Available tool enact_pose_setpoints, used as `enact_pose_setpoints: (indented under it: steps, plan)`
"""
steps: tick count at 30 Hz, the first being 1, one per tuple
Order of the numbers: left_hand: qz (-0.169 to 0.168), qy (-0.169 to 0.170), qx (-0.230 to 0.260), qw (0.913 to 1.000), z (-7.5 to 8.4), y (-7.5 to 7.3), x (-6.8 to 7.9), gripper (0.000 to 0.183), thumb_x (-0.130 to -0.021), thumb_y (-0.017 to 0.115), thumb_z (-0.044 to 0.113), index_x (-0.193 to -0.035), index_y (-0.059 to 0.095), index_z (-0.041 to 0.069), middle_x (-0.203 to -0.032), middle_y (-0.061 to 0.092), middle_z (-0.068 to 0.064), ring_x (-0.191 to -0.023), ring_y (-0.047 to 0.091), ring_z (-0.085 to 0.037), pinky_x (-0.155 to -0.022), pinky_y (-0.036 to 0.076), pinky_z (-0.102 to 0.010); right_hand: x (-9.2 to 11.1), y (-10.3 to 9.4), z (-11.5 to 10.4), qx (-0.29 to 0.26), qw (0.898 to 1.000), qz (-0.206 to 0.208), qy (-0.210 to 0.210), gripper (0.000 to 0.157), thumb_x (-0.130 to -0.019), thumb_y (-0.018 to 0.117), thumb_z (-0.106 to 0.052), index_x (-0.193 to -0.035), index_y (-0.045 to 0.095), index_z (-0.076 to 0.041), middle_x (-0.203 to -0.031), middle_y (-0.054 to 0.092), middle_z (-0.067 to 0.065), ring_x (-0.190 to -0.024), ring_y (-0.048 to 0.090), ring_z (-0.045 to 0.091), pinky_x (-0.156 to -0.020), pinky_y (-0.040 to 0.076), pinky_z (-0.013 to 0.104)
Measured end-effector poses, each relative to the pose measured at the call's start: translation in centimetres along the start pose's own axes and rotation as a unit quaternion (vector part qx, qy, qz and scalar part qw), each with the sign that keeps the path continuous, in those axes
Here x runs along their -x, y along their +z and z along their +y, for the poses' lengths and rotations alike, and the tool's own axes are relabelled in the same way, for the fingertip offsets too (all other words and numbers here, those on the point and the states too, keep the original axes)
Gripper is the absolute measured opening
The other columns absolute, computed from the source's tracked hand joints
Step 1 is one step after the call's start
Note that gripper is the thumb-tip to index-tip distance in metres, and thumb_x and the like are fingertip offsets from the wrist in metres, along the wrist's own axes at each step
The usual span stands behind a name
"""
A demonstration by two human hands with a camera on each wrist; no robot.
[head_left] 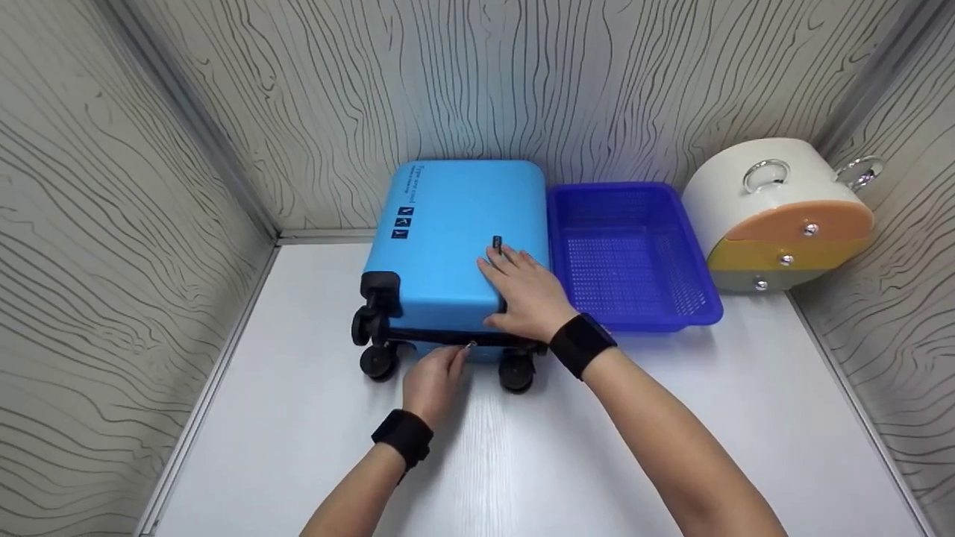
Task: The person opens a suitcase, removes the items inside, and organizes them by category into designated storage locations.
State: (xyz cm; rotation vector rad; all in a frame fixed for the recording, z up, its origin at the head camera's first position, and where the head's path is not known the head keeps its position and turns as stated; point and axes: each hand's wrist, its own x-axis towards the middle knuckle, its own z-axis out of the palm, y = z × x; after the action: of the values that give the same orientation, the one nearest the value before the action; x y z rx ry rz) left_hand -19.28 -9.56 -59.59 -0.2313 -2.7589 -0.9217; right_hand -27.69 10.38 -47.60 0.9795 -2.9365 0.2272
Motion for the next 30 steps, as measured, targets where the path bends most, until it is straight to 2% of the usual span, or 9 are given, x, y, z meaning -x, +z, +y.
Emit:
enact_pose_setpoints:
  steps: [7,12,16,21,25,28,30]
  plan:
    - [0.025,-0.003,-0.016,0.9996,-3.2,-1.4,0.3,0.033,-0.106,0.058,0.032,-0.079,0.069,0.017,-0.07,0.057,0.012,-0.063,0.054,-0.008,-0.06,0.047,-0.031,-0.1,0.1,0.0,-0.002,1.0,-0.004,0.0,0.099,-0.088,0.078,-0.05,-0.163,0.024,-0.013,-0.168,0.018,0.011,-0.155,0.014,0.03,-0.125,0.009,0.044]
    - [0.05,0.002,-0.041,0.9979,-5.2,-2.4,0.5,0.034,-0.106,0.059,0.033,-0.078,0.069,0.016,-0.07,0.058,0.011,-0.066,0.057,-0.013,-0.062,0.049,-0.035,-0.1,0.1,0.0,-0.002,1.0,-0.005,0.0,0.099,-0.088,0.078,-0.051,-0.163,0.024,-0.014,-0.169,0.018,0.011,-0.155,0.013,0.03,-0.125,0.01,0.044]
    - [0.088,0.012,-0.072,0.9935,-6.8,-3.4,0.5,0.028,-0.104,0.062,0.031,-0.088,0.076,0.013,-0.072,0.064,0.004,-0.07,0.063,-0.021,-0.065,0.051,-0.041,0.1,0.0,0.2,-0.003,1.0,0.002,0.0,0.098,-0.088,0.078,-0.05,-0.163,0.026,-0.013,-0.168,0.02,0.011,-0.155,0.015,0.031,-0.125,0.011,0.044]
    - [0.101,0.005,-0.105,0.9893,-8.8,-4.8,0.3,0.028,-0.103,0.063,0.031,-0.086,0.076,0.013,-0.075,0.069,-0.005,-0.071,0.063,-0.03,-0.064,0.05,-0.047,0.2,0.0,0.3,-0.006,1.0,0.01,-0.003,0.097,-0.088,0.079,-0.049,-0.163,0.027,-0.013,-0.168,0.022,0.012,-0.155,0.017,0.031,-0.125,0.012,0.044]
    - [0.082,-0.036,-0.108,0.9901,-10.4,-6.0,0.2,0.028,-0.102,0.064,0.029,-0.082,0.073,0.011,-0.074,0.067,-0.008,-0.071,0.062,-0.031,-0.063,0.049,-0.049,0.2,0.0,0.3,-0.014,1.0,0.009,-0.006,0.095,-0.089,0.078,-0.047,-0.163,0.028,-0.013,-0.168,0.022,0.012,-0.155,0.017,0.031,-0.125,0.012,0.044]
    - [0.062,-0.08,-0.1,0.9898,-11.5,-7.1,-0.1,0.027,-0.102,0.063,0.024,-0.079,0.069,0.011,-0.072,0.064,-0.006,-0.072,0.061,-0.03,-0.064,0.048,-0.047,0.2,0.1,0.2,-0.015,1.0,0.008,-0.006,0.095,-0.089,0.078,-0.047,-0.162,0.029,-0.014,-0.167,0.023,0.011,-0.155,0.018,0.031,-0.125,0.012,0.044]
    - [0.051,-0.103,-0.095,0.9888,-12.2,-7.8,-0.4,0.025,-0.103,0.061,0.022,-0.082,0.069,0.011,-0.074,0.064,-0.005,-0.074,0.06,-0.029,-0.066,0.048,-0.046,0.2,0.0,0.2,-0.014,1.0,0.009,-0.006,0.095,-0.088,0.079,-0.047,-0.162,0.03,-0.015,-0.167,0.024,0.011,-0.154,0.018,0.031,-0.125,0.013,0.044]
